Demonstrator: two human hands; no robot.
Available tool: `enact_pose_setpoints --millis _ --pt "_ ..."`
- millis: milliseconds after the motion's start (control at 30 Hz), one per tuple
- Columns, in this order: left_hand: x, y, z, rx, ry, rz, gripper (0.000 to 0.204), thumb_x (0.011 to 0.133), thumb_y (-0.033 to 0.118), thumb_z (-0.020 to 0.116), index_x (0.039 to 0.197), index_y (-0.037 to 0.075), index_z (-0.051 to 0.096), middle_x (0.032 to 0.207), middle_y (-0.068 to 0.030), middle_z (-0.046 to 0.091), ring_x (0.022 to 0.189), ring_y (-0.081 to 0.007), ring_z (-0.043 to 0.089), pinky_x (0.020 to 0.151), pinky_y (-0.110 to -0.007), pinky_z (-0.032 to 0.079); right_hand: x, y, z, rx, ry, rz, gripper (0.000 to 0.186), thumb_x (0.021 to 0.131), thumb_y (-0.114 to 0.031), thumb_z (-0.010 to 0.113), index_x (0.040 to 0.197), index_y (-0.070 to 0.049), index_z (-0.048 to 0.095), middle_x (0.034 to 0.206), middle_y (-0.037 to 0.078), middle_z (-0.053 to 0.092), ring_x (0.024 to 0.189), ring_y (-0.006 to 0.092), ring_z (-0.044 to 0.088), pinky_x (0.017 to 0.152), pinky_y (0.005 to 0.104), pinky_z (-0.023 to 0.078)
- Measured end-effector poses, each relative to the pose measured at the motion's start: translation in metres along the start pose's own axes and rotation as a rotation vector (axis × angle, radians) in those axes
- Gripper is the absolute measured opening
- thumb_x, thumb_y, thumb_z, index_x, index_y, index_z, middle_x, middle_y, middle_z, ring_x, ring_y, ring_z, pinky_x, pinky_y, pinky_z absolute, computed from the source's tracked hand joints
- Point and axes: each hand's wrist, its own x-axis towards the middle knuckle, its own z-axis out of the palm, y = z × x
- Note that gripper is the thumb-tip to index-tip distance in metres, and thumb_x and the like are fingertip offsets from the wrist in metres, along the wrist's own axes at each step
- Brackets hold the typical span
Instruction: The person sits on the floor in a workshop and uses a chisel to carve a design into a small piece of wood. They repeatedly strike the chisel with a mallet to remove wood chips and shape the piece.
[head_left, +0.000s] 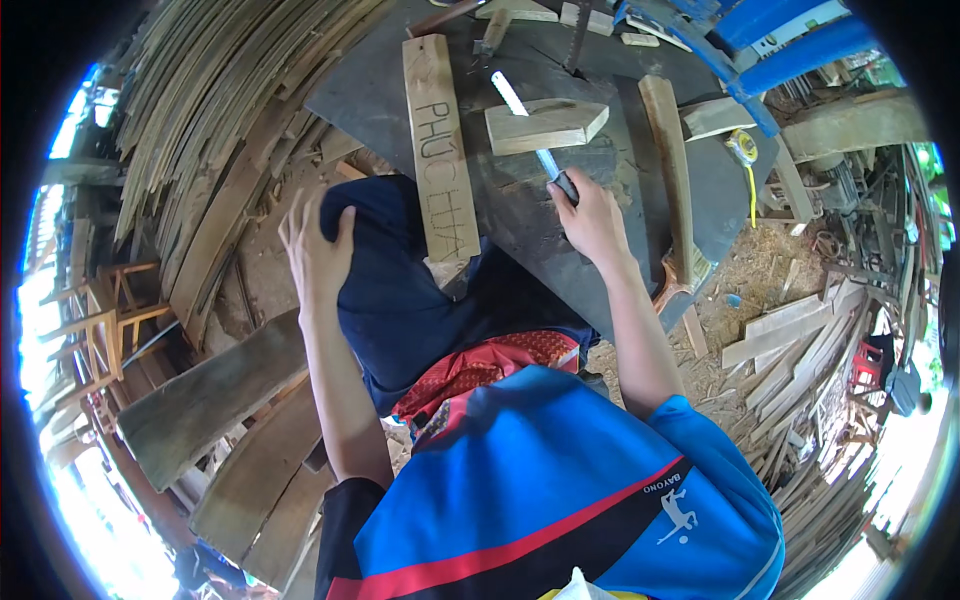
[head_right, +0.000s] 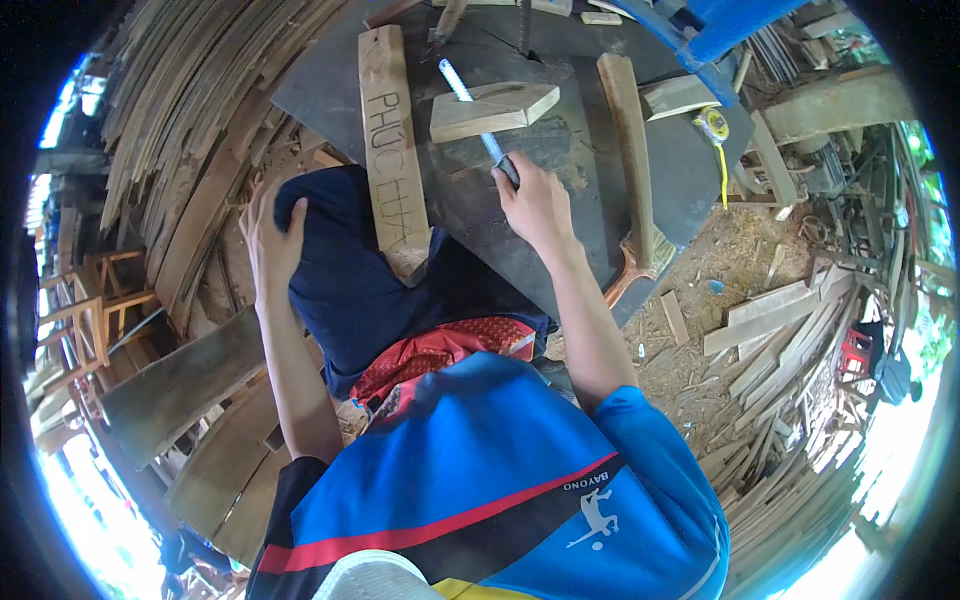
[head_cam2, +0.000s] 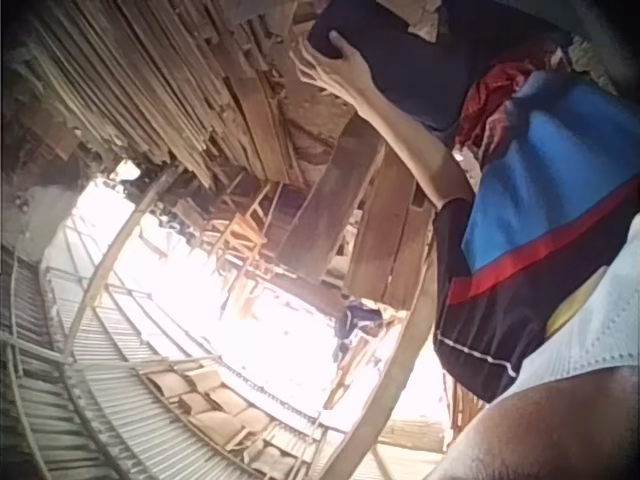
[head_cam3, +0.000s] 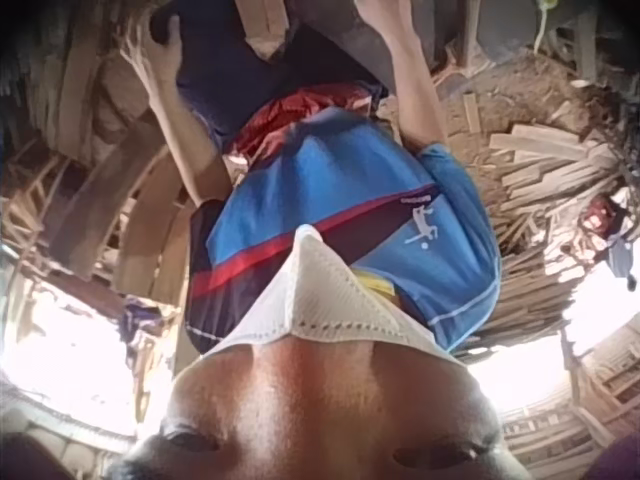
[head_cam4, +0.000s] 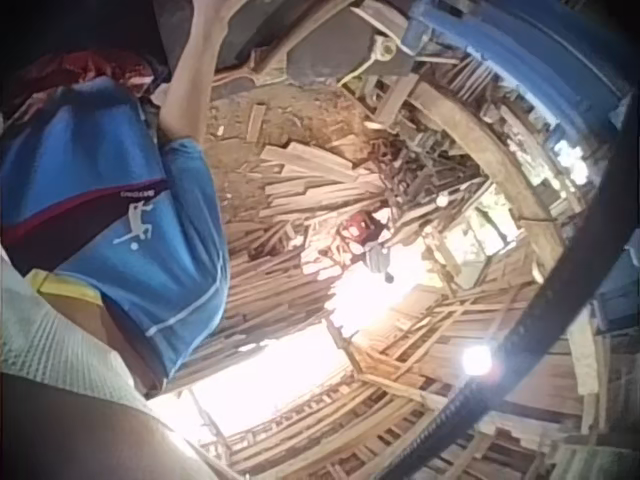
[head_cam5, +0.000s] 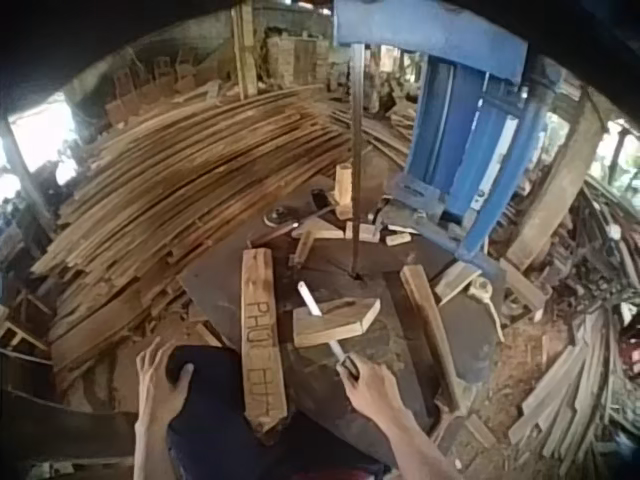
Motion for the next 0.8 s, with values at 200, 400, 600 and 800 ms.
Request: enact_pose_setpoints --millis 200,400,600,800 --pt "-0.007 0.003 -0.018 0.063 -0.143 -0.018 0.048 0.098 0.033 0.064 0.135 0.003 0.059 0.138 -0.0212 0.058 0.125 -0.0306 0.059 0.1 -0.042 0.05 -0.001 0.006 0.004 0.015 0.024 -0.022 0.023 0.096 -0.029 0.064 0.104 -0.008 0.061 0.081 0.02 0.069 0.08 0.045 0.067 0.07 0.053 0.051" --pt "0.007 0.068 -0.048 -0.871 -0.171 -0.241 0.027 0.102 0.012 0.057 0.126 0.0 0.062 0.118 -0.0112 0.068 0.093 -0.0104 0.068 0.063 -0.02 0.052 -0.003 0.005 0.0 0.073 0.023 -0.045 0.023 0.096 -0.027 0.064 0.097 -0.005 0.057 0.075 0.02 0.064 0.074 0.0442 0.063 0.065 0.0501 0.046" --pt "0.02 0.091 -0.024 -1.59 -0.191 -0.256 0.044 0.085 -0.013 0.057 0.128 -0.006 0.059 0.126 -0.011 0.059 0.116 -0.0166 0.053 0.098 -0.03 0.045 -0.006 -0.002 -0.009 0.041 -0.013 0.013 0.022 0.096 -0.027 0.064 0.101 -0.006 0.06 0.077 0.02 0.067 0.076 0.0438 0.065 0.067 0.0511 0.049" --pt "0.025 0.121 -0.013 -2.473 -0.356 -0.453 0.041 0.088 -0.007 0.052 0.128 -0.002 0.058 0.119 -0.0111 0.058 0.11 -0.0199 0.054 0.096 -0.029 0.045 -0.007 -0.001 -0.013 0.111 -0.025 -0.011 0.021 0.096 -0.027 0.064 0.104 -0.009 0.061 0.079 0.02 0.068 0.078 0.0439 0.065 0.068 0.0521 0.049"
